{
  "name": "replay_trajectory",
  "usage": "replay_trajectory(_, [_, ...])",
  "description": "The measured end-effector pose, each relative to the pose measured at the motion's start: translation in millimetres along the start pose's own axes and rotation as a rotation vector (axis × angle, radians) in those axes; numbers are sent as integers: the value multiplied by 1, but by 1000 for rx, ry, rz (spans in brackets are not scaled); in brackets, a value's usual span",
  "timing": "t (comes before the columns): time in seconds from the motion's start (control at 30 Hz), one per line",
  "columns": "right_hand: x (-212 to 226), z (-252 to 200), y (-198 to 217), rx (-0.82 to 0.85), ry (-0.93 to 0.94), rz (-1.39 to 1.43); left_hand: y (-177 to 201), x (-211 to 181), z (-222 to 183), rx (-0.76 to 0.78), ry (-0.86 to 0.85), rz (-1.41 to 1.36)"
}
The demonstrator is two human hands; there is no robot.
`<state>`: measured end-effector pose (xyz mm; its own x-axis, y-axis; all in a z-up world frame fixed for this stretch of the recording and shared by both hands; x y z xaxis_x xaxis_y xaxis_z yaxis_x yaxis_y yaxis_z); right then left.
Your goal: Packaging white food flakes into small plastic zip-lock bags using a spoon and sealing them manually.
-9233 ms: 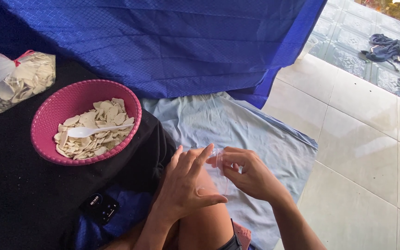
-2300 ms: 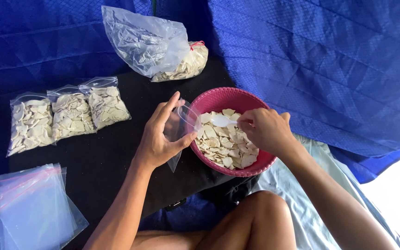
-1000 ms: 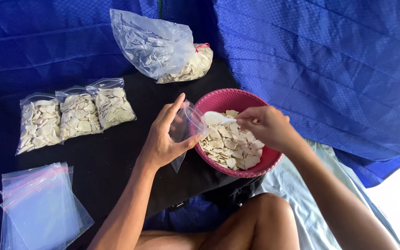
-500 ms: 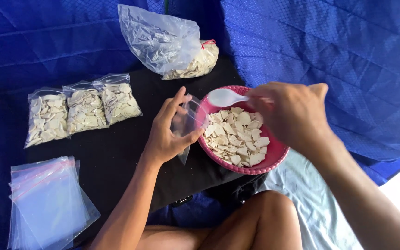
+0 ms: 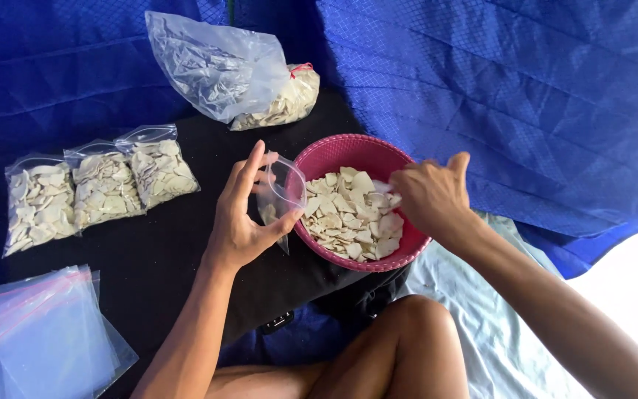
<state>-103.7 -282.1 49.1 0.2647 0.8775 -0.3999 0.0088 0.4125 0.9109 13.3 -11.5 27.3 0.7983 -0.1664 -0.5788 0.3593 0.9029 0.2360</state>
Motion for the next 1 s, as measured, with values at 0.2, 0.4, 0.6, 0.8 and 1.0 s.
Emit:
replay_trajectory(0.2, [25,-15,44,193,-16,441,-4,2,-2,48,37,-13])
replay_trajectory(0.4, [-25,-17,63,19,-87,138,-2,3,-1,-6,13,8])
replay_trajectory(0.6, [-5,-5,29,133,-78,129,2,6,-2,-14,24,16])
replay_trajectory(0.8, [1,-1,34,102,-88,193,1,9,-2,-9,6,17])
replay_trajectory(1.0, [4,4,22,163,-108,316,-2,10,-3,3,9,19])
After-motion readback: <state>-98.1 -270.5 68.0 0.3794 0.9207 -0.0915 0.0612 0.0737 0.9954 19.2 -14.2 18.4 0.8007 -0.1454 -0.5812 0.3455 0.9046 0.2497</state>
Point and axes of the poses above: each hand's wrist, its own z-axis towards the middle knuckle, its own y-axis out of the back of the hand, x = y × z, the point moved 3 cm from there along z, towards the middle knuckle, and after that the axes turned 2 degrees about -z, right-handed, at the moved point
